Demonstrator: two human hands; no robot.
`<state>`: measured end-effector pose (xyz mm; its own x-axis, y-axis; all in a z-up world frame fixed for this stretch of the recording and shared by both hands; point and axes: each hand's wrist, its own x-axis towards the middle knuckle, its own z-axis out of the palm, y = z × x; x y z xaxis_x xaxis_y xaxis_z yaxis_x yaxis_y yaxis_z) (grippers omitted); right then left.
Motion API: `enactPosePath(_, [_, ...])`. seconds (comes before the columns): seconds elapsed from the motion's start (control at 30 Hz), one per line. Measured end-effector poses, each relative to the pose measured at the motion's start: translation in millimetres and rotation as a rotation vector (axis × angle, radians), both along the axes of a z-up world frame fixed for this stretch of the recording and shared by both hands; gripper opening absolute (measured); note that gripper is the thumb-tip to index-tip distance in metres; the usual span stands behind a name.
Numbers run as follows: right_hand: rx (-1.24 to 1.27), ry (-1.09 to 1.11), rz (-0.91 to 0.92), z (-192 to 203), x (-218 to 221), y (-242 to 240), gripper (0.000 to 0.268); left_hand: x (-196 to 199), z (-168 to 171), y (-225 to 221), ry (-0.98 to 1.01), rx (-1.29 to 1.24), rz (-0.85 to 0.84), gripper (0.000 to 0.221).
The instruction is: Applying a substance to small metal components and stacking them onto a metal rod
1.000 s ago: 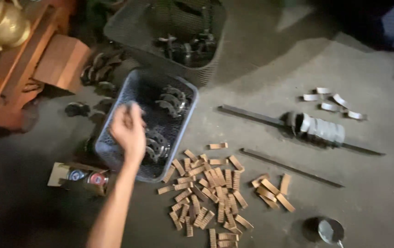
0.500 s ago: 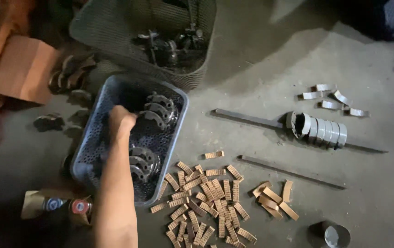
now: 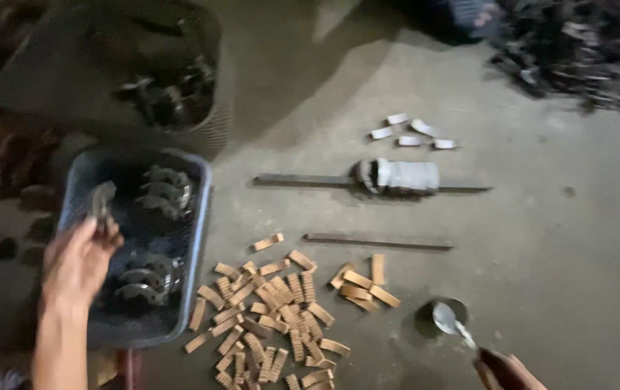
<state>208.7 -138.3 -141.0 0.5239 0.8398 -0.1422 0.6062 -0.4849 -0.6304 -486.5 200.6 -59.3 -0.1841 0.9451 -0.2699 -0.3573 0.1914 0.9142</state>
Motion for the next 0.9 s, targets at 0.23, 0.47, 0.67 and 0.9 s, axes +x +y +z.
enactPosePath(0.23, [-0.052,0.152,-0.029,92.5,-8.0,49.3,0.023,241.2,43.5,-110.4,0.298,-0.029,-0.173,0.022])
enactPosePath(0.47, [0.011,0.5,0.016,188.1,34.5,87.1,0.021,447.7,42.1,-170.5,-0.162,0.065,-0.538,0.023])
enactPosePath(0.67, [-0.071,0.687,0.147,210.0,41.4,89.4,0.016,504.1,71.9,-189.5,0.196,0.228,-0.713,0.023])
enactPosePath(0.9, [-0.189,0.706,0.107,214.7,27.4,97.4,0.019,513.6,106.0,-193.1,0.2,0.191,-0.752,0.013])
